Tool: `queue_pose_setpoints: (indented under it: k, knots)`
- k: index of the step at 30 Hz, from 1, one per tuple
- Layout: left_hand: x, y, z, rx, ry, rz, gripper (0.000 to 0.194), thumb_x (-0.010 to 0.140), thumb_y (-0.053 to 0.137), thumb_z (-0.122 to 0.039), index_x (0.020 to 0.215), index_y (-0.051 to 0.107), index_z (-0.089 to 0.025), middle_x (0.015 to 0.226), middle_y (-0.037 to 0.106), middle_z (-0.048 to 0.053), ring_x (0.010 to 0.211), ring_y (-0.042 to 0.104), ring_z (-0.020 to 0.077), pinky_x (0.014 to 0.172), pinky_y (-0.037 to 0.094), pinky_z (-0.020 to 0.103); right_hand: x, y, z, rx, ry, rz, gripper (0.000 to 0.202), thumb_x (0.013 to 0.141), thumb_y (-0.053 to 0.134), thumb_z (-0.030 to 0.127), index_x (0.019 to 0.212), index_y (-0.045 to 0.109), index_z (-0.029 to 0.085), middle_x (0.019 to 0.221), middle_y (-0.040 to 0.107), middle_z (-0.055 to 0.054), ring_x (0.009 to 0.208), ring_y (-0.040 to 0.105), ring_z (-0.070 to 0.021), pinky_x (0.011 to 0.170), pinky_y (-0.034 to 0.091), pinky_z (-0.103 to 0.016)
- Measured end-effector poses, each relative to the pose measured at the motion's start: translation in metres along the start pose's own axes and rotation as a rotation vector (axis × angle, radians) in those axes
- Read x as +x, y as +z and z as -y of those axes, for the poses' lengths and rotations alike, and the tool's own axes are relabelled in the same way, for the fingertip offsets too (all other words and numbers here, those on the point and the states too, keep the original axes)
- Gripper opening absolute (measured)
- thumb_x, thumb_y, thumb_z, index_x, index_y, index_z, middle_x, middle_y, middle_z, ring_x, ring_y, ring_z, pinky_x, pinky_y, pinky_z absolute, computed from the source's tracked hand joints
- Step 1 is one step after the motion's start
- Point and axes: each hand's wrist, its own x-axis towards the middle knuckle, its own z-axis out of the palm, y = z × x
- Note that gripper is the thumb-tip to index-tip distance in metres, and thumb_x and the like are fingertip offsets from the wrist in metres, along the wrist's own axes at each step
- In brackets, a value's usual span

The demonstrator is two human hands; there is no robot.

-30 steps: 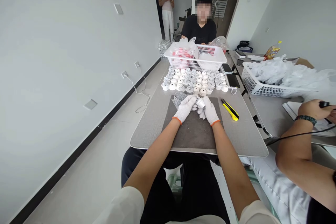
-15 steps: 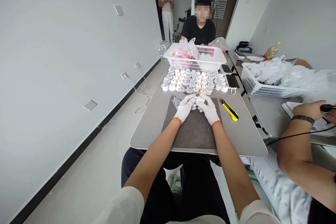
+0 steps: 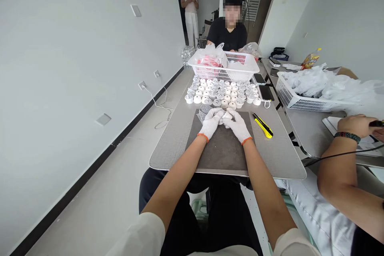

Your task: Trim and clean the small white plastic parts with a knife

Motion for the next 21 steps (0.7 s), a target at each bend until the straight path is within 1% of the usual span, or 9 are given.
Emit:
queue_pose_setpoints:
  k: [1,3,5,7,9,11,14,16,21]
  knots:
    - [0.000,0.000,-0.001,-0.002,0.000,-0.005,0.041,0.078,0.077,-0.044,0.108,0.067,-0.017,0.085,0.067,0.000,0.062,0.057,0.0064,0.061,0.051,0.021,-0.004,-0.014,0.003,-0.003,0.013,0.019,0.067,0.084,0.055,0.071,0.139,0.065,0.034,0.116,0.072,0.006,0.116,0.064,-0.0421,0.066,0.061,-0.039]
    - [-0.002,0.000,-0.002,-0.006,0.005,0.008,0.042,0.079,0.077,-0.045,0.108,0.067,-0.017,0.075,0.064,-0.002,0.058,0.053,0.0057,0.059,0.049,0.020,-0.010,-0.005,0.010,0.025,0.057,0.044,0.073,0.080,0.057,0.072,0.142,0.062,0.034,0.115,0.072,0.004,0.115,0.066,-0.0381,0.067,0.062,-0.037]
    - [-0.004,0.000,-0.005,-0.001,0.012,0.033,0.040,0.080,0.076,-0.044,0.108,0.068,-0.017,0.071,0.062,-0.003,0.056,0.051,0.0054,0.058,0.048,0.019,-0.017,0.031,0.017,0.059,0.091,0.048,0.080,0.084,0.037,0.078,0.145,0.060,0.031,0.112,0.072,0.004,0.113,0.067,-0.0325,0.066,0.058,-0.032]
    - [-0.007,0.000,-0.006,0.002,0.019,0.070,0.036,0.082,0.074,-0.042,0.108,0.069,-0.018,0.072,0.062,-0.002,0.057,0.051,0.0054,0.058,0.047,0.019,-0.022,0.060,0.021,0.076,0.079,0.015,0.096,0.087,0.003,0.079,0.146,0.059,0.029,0.108,0.072,0.007,0.113,0.066,-0.0289,0.064,0.050,-0.028]
    - [-0.008,0.000,-0.006,0.011,0.014,0.096,0.034,0.084,0.073,-0.039,0.110,0.069,-0.018,0.074,0.062,-0.002,0.058,0.052,0.0053,0.058,0.048,0.018,-0.020,0.060,0.020,0.076,0.065,-0.001,0.106,0.086,-0.010,0.080,0.146,0.057,0.025,0.113,0.072,0.005,0.112,0.065,-0.0304,0.064,0.049,-0.029]
    - [-0.008,0.000,-0.006,0.027,-0.001,0.107,0.033,0.085,0.071,-0.035,0.113,0.069,-0.019,0.076,0.063,-0.002,0.059,0.052,0.0051,0.059,0.049,0.018,-0.013,0.033,0.010,0.049,0.059,-0.008,0.102,0.087,0.002,0.088,0.146,0.056,0.024,0.121,0.070,0.001,0.111,0.066,-0.0351,0.063,0.053,-0.032]
    - [-0.007,0.000,-0.004,0.047,-0.010,0.113,0.031,0.087,0.068,-0.031,0.116,0.068,-0.018,0.079,0.064,-0.001,0.060,0.053,0.0049,0.061,0.051,0.018,0.003,-0.025,-0.019,-0.056,0.060,-0.030,0.086,0.085,0.025,0.093,0.139,0.061,0.038,0.121,0.071,0.005,0.114,0.065,-0.0407,0.058,0.059,-0.034]
    - [-0.006,0.000,-0.003,0.050,-0.007,0.122,0.031,0.087,0.067,-0.029,0.117,0.068,-0.018,0.081,0.064,-0.001,0.060,0.052,0.0048,0.061,0.051,0.018,0.012,-0.055,-0.041,-0.118,0.058,-0.057,0.079,0.086,0.028,0.091,0.139,0.060,0.041,0.119,0.072,0.007,0.118,0.063,-0.0419,0.056,0.059,-0.036]
    - [-0.004,0.001,-0.003,0.053,-0.009,0.114,0.036,0.087,0.067,-0.026,0.121,0.065,-0.018,0.088,0.067,0.001,0.057,0.051,0.0041,0.056,0.049,0.018,0.020,-0.085,-0.074,-0.132,0.005,-0.060,0.078,0.093,0.019,0.081,0.137,0.063,0.035,0.116,0.073,0.004,0.121,0.062,-0.0401,0.061,0.059,-0.039]
